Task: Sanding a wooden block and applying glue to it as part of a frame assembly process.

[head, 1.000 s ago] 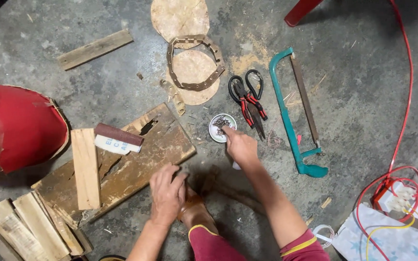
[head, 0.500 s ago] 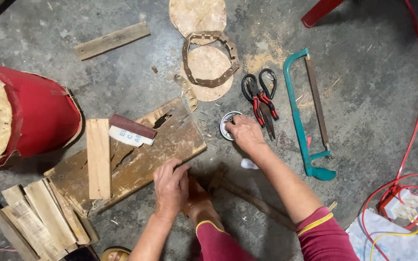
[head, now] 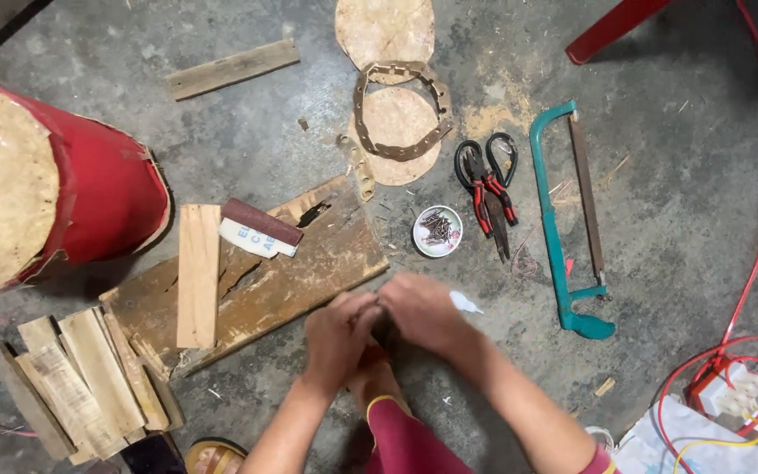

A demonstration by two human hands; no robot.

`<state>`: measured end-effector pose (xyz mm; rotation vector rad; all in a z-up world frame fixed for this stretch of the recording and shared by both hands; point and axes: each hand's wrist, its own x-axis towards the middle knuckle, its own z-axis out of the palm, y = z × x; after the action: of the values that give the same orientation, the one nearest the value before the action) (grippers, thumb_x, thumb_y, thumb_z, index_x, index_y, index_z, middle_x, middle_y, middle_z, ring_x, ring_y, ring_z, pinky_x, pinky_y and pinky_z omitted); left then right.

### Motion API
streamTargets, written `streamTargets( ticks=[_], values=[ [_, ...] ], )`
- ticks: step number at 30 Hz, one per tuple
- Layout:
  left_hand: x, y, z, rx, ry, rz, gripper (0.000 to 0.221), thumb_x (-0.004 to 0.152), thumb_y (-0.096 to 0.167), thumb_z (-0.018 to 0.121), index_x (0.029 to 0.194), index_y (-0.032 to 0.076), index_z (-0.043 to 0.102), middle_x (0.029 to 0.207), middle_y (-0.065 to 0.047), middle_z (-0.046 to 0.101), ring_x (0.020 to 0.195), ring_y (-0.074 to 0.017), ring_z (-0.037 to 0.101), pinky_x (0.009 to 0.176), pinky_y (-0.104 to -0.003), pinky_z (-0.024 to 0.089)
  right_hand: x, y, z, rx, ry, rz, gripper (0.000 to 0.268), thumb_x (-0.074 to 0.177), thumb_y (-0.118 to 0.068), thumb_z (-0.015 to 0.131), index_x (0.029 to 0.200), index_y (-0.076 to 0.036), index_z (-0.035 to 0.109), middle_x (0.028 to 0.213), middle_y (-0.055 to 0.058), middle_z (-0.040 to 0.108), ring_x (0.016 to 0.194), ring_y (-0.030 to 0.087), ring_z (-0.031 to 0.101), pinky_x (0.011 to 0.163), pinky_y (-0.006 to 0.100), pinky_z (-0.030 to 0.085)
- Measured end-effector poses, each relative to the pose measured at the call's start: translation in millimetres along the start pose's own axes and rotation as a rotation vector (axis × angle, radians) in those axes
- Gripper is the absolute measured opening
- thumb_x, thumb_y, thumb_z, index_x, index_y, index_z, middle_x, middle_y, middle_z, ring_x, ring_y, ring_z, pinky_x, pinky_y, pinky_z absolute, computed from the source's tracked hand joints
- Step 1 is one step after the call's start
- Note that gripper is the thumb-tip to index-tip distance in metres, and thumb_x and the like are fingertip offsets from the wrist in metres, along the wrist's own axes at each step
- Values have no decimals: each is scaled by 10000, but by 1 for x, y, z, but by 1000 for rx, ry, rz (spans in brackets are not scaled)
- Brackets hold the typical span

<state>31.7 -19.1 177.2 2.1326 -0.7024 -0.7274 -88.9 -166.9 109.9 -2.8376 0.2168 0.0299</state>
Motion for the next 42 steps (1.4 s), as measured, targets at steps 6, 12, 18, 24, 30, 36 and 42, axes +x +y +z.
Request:
streamTargets(
  ticks=[6,12,18,24,30,36,42],
  values=[
    [-9,-19,-12,36,-113,-82,199,964,480,651,967,353,804,802,71,763,799,-237,761,722,-344,609,-2,-28,-11,367,168,55,236,1024,-380,551,901,-197,635,771,-5,529,727,230,641,653,319,551],
    [-9,-42,-2,100,-197,-41,163,896,390,712,919,261,809,845,-88,746,855,-391,705,748,-524,598,-20,-39,-8,563,38,251,163,1016,-328,581,1089,-217,676,878,4,623,787,236,666,702,343,544],
    [41,-47,-11,2,41,-144,219,976,274,625,969,189,827,875,2,690,820,-188,624,747,-418,532,-75,-22,-30,276,-374,700,514,889,-210,724,1382,-174,583,1293,108,619,1166,336,599,955,466,534],
    [49,-80,36,252,228,55,96,952,304,726,955,228,784,848,25,613,648,-139,552,508,-302,526,-146,-19,40,88,-485,620,775,819,-250,702,1534,-234,405,1163,128,519,963,413,538,790,506,486],
    [52,-70,21,234,141,-15,194,941,308,723,1090,183,734,979,-27,679,760,-164,662,654,-342,594,-166,-3,93,104,-356,503,697,818,-186,687,1475,-137,460,1082,154,530,973,415,531,840,547,470],
    [52,-66,21,380,348,413,149,1007,165,679,921,51,722,842,-45,604,600,-109,549,421,-190,518,-151,-21,1,434,-322,661,512,945,-196,482,1439,-64,466,1315,209,651,1043,393,728,833,493,685],
    [58,-73,28,403,248,258,253,1084,221,544,907,101,678,815,-40,574,474,-71,443,341,-175,375,-137,-15,-22,148,202,29,140,883,35,579,754,5,625,751,187,659,638,400,621,442,420,511]
  ],
)
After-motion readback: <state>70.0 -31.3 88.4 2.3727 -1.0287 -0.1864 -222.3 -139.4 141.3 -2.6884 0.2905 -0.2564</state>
